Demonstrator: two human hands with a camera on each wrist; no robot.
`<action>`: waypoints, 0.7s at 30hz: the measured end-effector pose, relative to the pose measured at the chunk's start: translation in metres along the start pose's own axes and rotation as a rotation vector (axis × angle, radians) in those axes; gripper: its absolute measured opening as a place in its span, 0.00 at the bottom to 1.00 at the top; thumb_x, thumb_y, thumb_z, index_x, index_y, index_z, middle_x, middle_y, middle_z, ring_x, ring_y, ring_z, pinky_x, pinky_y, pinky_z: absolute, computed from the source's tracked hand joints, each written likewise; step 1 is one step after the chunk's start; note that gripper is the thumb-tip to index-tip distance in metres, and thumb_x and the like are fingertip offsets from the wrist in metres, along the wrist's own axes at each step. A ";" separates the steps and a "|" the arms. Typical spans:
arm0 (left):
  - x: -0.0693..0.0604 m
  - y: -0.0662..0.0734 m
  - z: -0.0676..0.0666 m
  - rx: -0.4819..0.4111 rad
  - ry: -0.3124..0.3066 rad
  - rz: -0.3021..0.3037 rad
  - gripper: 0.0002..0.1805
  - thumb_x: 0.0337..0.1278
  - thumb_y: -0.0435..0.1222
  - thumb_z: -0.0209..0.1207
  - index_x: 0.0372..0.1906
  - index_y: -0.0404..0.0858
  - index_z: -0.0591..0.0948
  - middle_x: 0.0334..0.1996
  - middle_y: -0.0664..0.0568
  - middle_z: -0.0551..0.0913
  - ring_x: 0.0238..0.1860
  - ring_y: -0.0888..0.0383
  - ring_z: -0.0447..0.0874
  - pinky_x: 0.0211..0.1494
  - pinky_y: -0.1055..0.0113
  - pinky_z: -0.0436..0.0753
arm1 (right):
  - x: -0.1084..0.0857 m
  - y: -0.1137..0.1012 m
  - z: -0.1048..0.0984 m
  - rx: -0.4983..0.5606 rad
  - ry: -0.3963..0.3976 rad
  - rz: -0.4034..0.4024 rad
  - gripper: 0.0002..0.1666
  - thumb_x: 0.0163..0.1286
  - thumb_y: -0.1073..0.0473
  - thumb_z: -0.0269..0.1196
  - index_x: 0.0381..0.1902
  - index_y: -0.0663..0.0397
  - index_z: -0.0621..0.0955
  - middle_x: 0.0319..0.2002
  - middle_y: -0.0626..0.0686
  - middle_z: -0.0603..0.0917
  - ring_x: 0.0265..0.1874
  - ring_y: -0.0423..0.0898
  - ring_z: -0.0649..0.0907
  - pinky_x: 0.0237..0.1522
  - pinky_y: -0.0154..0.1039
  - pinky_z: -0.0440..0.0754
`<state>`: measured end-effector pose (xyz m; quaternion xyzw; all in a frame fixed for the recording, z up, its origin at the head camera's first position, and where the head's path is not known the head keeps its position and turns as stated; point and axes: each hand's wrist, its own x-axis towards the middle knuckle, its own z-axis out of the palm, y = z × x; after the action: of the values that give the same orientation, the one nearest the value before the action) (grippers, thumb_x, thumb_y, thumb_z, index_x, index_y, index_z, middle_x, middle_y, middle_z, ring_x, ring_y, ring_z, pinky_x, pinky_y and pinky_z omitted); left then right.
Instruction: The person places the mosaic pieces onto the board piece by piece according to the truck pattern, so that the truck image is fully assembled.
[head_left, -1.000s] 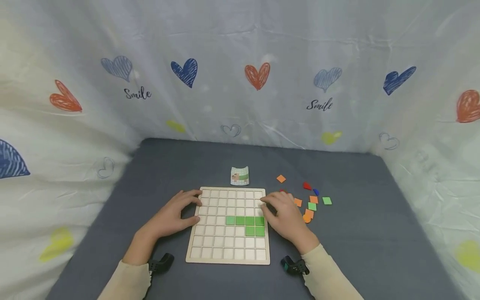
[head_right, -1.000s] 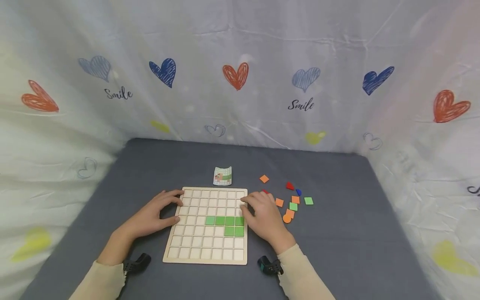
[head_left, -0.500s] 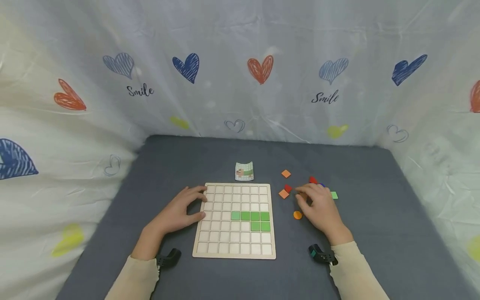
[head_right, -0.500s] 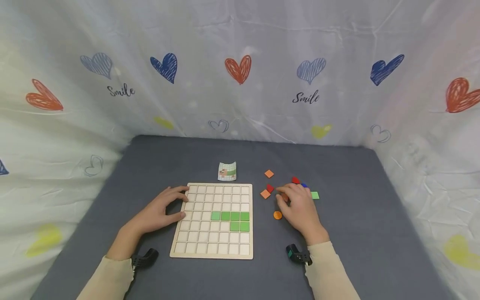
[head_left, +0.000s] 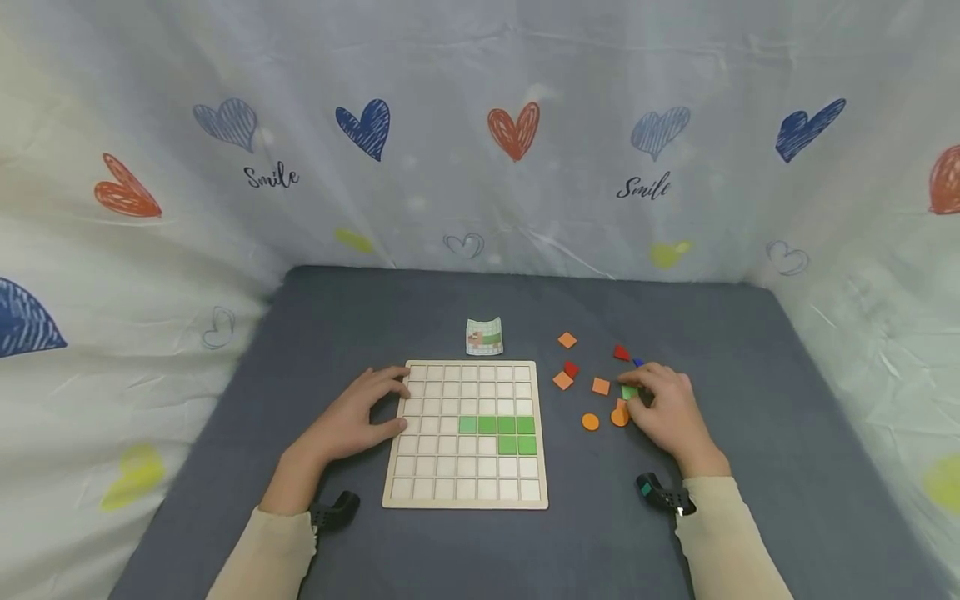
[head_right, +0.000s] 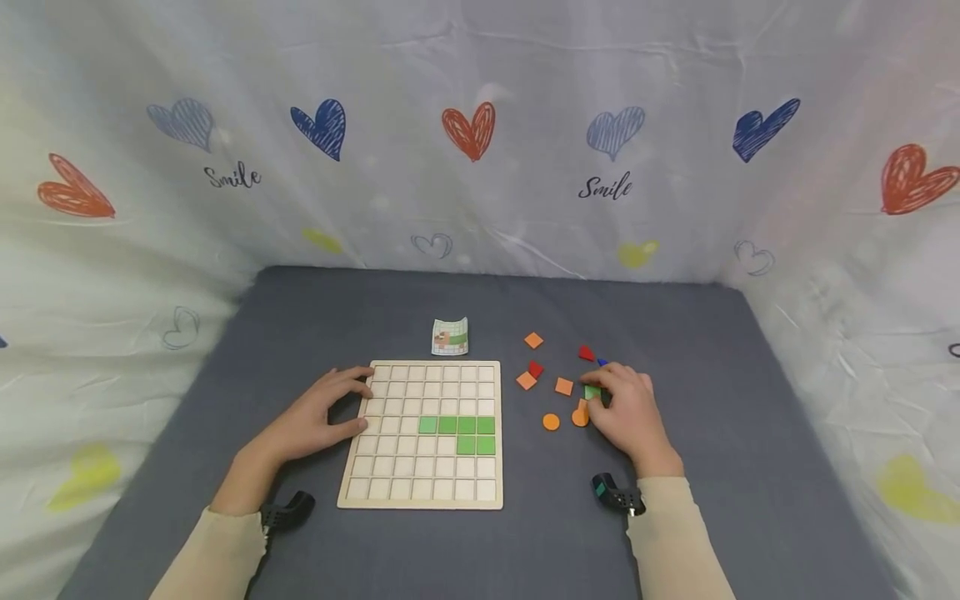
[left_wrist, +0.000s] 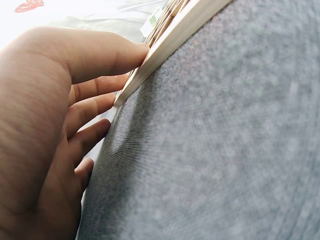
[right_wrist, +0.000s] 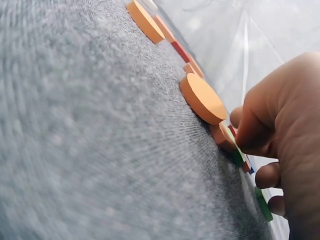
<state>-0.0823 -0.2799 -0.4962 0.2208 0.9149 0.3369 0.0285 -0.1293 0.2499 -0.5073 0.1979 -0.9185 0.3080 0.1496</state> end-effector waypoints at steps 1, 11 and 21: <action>0.000 0.000 0.000 0.001 -0.001 0.000 0.18 0.70 0.44 0.73 0.59 0.48 0.83 0.80 0.48 0.71 0.82 0.42 0.66 0.90 0.38 0.47 | 0.001 0.001 0.000 -0.009 0.000 -0.004 0.17 0.65 0.71 0.67 0.49 0.55 0.92 0.43 0.52 0.88 0.40 0.51 0.80 0.50 0.53 0.69; 0.000 0.002 -0.001 0.010 0.001 -0.010 0.18 0.70 0.45 0.74 0.59 0.48 0.83 0.80 0.48 0.71 0.82 0.42 0.65 0.91 0.40 0.46 | 0.000 0.003 -0.001 -0.045 -0.011 -0.002 0.16 0.63 0.68 0.68 0.47 0.53 0.93 0.41 0.49 0.86 0.40 0.49 0.79 0.48 0.50 0.67; 0.000 0.000 -0.001 0.017 0.000 0.005 0.18 0.69 0.44 0.74 0.59 0.47 0.83 0.79 0.46 0.72 0.81 0.42 0.67 0.91 0.40 0.47 | -0.001 0.000 -0.002 -0.064 -0.025 -0.012 0.20 0.60 0.70 0.68 0.49 0.53 0.93 0.41 0.49 0.86 0.40 0.50 0.80 0.52 0.54 0.69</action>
<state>-0.0825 -0.2806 -0.4949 0.2234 0.9170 0.3294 0.0256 -0.1281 0.2517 -0.5062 0.2024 -0.9285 0.2749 0.1461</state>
